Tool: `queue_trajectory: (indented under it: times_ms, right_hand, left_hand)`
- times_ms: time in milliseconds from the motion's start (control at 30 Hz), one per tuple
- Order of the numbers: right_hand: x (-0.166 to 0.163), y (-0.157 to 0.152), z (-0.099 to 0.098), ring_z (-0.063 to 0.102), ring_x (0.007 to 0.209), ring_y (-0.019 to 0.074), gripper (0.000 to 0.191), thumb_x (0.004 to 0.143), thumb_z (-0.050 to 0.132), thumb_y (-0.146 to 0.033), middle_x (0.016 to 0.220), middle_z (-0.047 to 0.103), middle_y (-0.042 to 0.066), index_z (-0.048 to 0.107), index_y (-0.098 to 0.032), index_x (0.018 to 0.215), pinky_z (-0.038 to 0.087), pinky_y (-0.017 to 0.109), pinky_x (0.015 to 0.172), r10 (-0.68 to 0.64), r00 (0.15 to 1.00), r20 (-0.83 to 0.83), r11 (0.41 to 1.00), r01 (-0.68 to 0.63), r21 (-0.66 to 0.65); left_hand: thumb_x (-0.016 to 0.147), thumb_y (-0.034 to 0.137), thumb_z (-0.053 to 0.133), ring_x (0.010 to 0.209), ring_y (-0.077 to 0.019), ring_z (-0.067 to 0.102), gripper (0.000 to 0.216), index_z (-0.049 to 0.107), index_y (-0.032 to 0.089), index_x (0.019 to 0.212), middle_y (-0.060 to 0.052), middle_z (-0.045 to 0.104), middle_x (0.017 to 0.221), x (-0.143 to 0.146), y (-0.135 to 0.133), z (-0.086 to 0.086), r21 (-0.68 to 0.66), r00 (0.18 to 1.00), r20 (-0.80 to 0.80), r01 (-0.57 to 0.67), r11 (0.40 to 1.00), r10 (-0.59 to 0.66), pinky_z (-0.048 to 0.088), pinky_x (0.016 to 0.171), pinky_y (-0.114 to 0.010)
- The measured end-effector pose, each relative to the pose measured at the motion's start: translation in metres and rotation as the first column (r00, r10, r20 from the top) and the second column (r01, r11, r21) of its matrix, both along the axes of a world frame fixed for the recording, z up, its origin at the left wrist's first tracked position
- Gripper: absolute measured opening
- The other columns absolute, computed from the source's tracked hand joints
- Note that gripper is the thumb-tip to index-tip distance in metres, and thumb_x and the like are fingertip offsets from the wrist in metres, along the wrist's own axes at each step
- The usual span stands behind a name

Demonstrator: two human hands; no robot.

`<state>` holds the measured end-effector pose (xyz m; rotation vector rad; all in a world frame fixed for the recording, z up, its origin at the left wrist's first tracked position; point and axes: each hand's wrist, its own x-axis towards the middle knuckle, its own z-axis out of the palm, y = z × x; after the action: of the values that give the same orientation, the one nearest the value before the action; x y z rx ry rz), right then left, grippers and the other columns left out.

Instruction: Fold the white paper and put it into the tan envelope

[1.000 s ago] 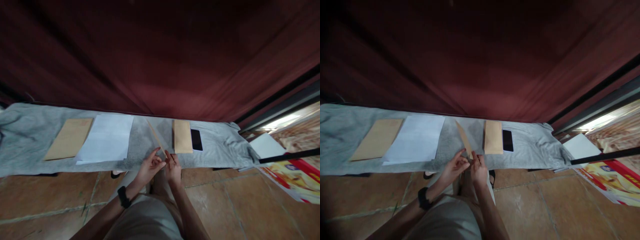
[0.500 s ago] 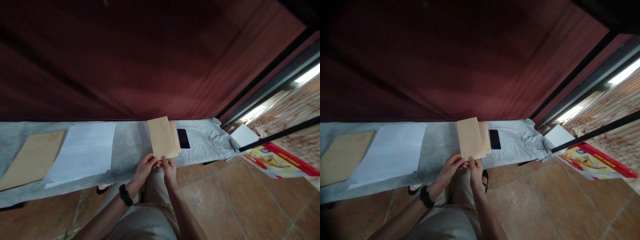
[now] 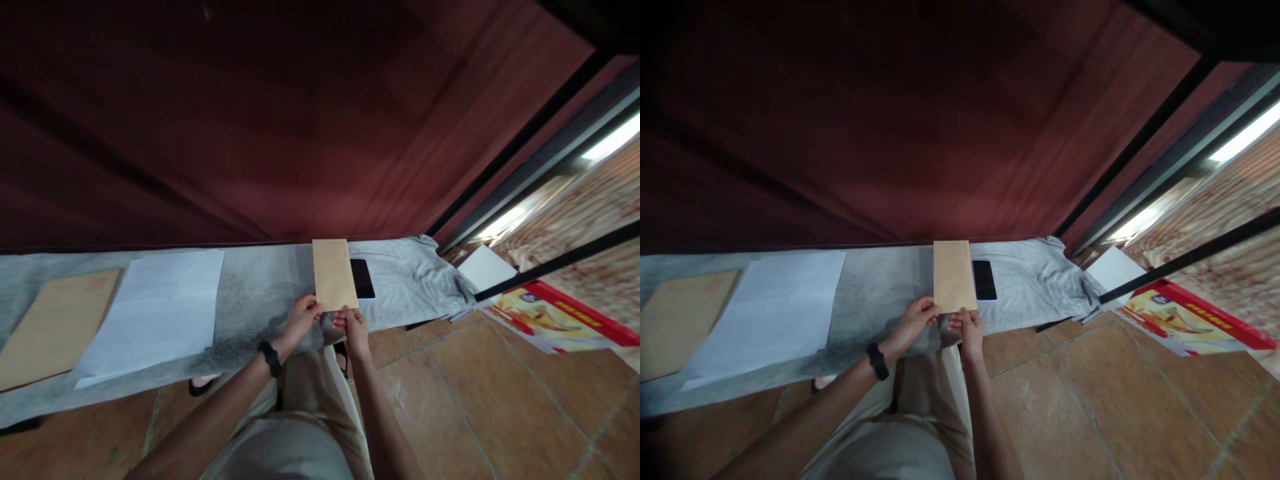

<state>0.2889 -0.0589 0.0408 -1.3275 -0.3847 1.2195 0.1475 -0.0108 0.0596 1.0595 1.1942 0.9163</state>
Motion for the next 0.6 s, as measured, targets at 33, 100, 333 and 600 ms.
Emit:
queue_trajectory:
  times_ms: [33, 100, 333, 600]
  right_hand:
    - [0.002, 0.001, -0.001, 0.063, 0.049, 0.0124, 0.044, 0.066, 0.082, -0.057, 0.064, 0.071, 0.002, 0.063, -0.017, 0.072, 0.056, 0.024, 0.048, 0.010, 1.000, 0.009, 1.000, -0.010, -0.005]
    - [0.005, 0.004, -0.002, 0.064, 0.049, 0.0131, 0.045, 0.067, 0.081, -0.058, 0.063, 0.071, 0.002, 0.063, -0.017, 0.072, 0.056, 0.024, 0.048, 0.031, 0.999, 0.025, 0.999, -0.030, -0.011]
    - [0.011, 0.010, -0.012, 0.063, 0.046, 0.0136, 0.048, 0.062, 0.085, -0.059, 0.060, 0.070, 0.002, 0.063, -0.017, 0.071, 0.055, 0.024, 0.045, 0.036, 0.999, 0.020, 0.999, -0.036, -0.035]
    - [0.014, 0.013, -0.017, 0.063, 0.046, 0.0140, 0.041, 0.062, 0.083, -0.054, 0.059, 0.069, 0.001, 0.064, -0.019, 0.073, 0.055, 0.025, 0.043, 0.031, 0.999, 0.026, 0.999, -0.030, -0.038]
  left_hand:
    - [0.067, 0.030, 0.065, 0.054, -0.0098, 0.051, 0.016, 0.065, 0.017, 0.076, 0.002, 0.060, 0.064, 0.001, 0.002, -0.002, -0.001, 1.000, -0.008, -0.003, 1.000, 0.003, 0.040, 0.054, -0.021]
    - [0.068, 0.029, 0.065, 0.053, -0.0096, 0.051, 0.017, 0.066, 0.016, 0.078, 0.002, 0.061, 0.064, 0.004, 0.005, -0.007, -0.005, 1.000, -0.013, -0.006, 1.000, 0.006, 0.040, 0.053, -0.021]
    - [0.069, 0.033, 0.068, 0.052, -0.0102, 0.052, 0.019, 0.064, 0.017, 0.077, 0.002, 0.061, 0.062, 0.009, 0.013, -0.014, -0.012, 0.999, -0.031, -0.021, 1.000, 0.021, 0.039, 0.053, -0.022]
    - [0.066, 0.032, 0.070, 0.049, -0.0104, 0.051, 0.017, 0.063, 0.019, 0.073, 0.004, 0.058, 0.056, 0.009, 0.020, -0.016, -0.004, 0.996, -0.081, -0.035, 0.999, 0.035, 0.038, 0.051, -0.022]
